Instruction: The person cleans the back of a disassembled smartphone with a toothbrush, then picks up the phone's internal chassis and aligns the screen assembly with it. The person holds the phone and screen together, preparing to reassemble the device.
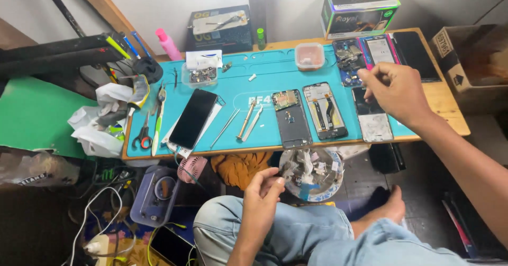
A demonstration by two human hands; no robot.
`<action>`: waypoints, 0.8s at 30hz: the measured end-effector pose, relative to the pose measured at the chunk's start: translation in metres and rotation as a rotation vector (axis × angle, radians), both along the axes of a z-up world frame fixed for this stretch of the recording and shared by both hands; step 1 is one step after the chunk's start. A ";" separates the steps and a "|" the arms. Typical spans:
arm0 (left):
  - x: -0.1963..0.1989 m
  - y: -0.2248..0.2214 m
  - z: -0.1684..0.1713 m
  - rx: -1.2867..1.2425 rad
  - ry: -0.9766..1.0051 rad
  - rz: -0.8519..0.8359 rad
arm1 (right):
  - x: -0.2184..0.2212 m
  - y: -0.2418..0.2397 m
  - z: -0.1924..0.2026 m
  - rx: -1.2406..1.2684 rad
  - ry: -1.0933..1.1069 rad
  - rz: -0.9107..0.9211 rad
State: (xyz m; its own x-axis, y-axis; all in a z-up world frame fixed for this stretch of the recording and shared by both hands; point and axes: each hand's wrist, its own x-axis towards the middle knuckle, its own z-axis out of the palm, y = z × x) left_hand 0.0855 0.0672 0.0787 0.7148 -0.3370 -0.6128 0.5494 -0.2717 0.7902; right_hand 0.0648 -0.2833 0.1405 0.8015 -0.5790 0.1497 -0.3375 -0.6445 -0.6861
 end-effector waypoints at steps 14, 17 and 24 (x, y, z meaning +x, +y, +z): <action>-0.006 -0.023 -0.010 0.179 -0.096 0.111 | -0.033 -0.078 0.021 0.011 -0.144 0.172; -0.026 -0.052 -0.030 0.294 -0.142 -0.089 | -0.059 -0.058 0.073 0.080 -0.045 0.295; -0.023 -0.102 -0.078 0.562 -0.281 -0.504 | -0.113 -0.039 0.080 0.156 -0.188 0.260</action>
State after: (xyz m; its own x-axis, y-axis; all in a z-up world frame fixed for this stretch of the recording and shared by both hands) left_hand 0.0628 -0.0353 0.0008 0.7115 -0.3545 -0.6067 0.0560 -0.8320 0.5519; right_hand -0.0478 -0.3223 0.2202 0.8918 -0.3870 0.2346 -0.0345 -0.5751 -0.8174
